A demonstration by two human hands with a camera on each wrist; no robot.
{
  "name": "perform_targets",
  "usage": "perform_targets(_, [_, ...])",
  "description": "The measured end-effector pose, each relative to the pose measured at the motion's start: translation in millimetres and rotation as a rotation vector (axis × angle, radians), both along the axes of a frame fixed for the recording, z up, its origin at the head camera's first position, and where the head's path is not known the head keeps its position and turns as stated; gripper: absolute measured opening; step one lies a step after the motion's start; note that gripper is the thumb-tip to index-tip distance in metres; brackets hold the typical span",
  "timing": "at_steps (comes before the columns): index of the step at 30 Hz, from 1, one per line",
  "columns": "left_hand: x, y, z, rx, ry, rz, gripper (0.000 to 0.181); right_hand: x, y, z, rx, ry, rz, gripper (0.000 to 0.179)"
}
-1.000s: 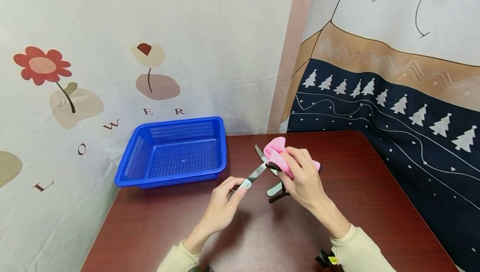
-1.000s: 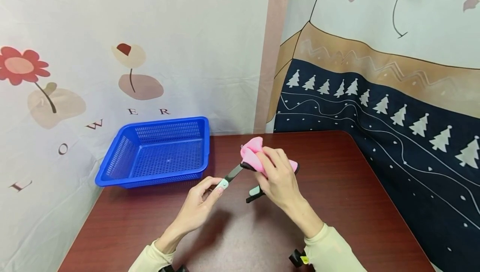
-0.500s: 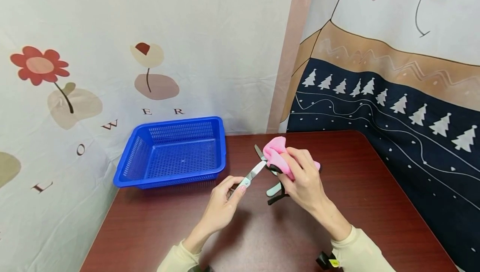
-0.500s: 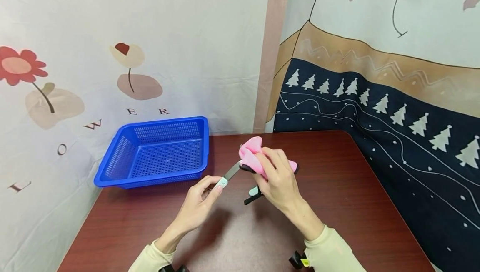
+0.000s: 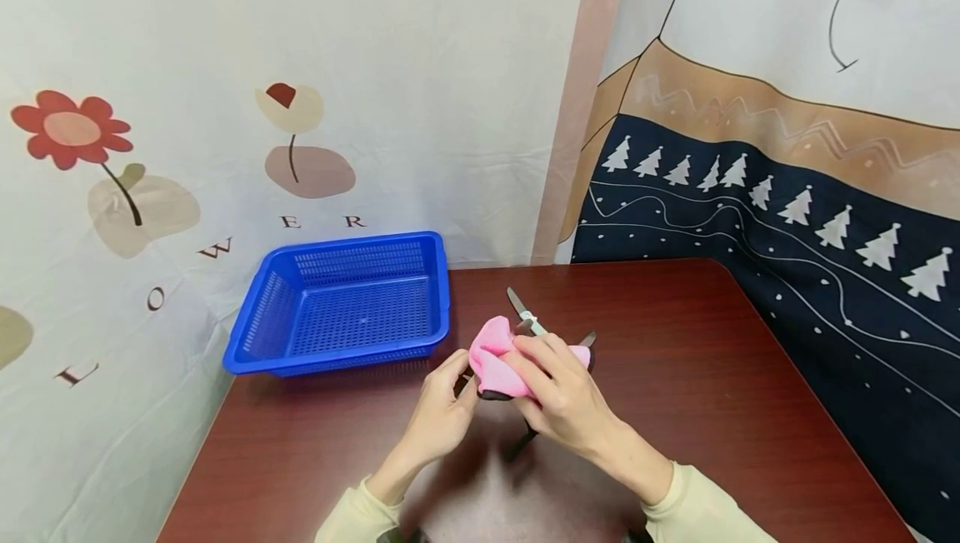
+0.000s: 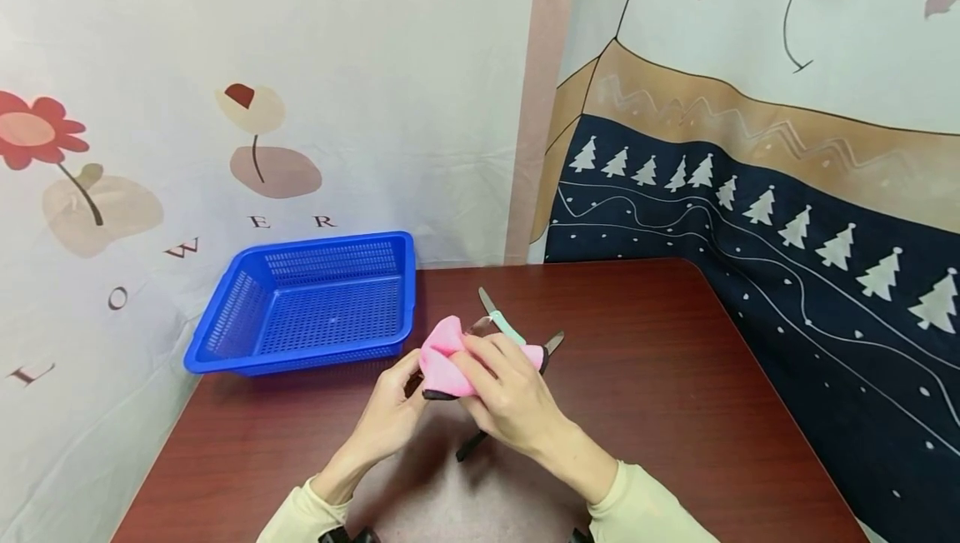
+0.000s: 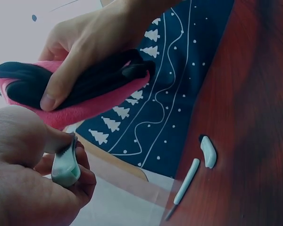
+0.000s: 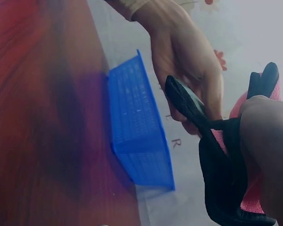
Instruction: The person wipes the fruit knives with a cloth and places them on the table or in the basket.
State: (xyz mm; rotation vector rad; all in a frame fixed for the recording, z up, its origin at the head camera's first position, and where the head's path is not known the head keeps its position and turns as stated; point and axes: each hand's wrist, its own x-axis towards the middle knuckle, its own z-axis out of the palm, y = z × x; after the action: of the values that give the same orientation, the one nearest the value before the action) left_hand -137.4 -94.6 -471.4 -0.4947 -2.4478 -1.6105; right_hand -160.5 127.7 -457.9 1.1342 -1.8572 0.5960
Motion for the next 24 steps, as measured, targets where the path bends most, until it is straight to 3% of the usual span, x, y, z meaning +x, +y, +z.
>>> perform_targets(7, [0.4,-0.2,-0.2,0.007,0.028,-0.026,0.026,1.6,-4.3,-3.8,0.029,-0.012,0.001,0.044])
perform_targets(14, [0.0,-0.6,-1.1,0.029,0.005,-0.05,0.022,0.3,-3.7,-3.1,0.039,-0.011,-0.03,0.031])
perform_targets(24, [-0.1,-1.0,-1.6,0.043,-0.01,-0.085,0.014,-4.4,3.9,-3.1,0.006,-0.036,-0.062,0.037])
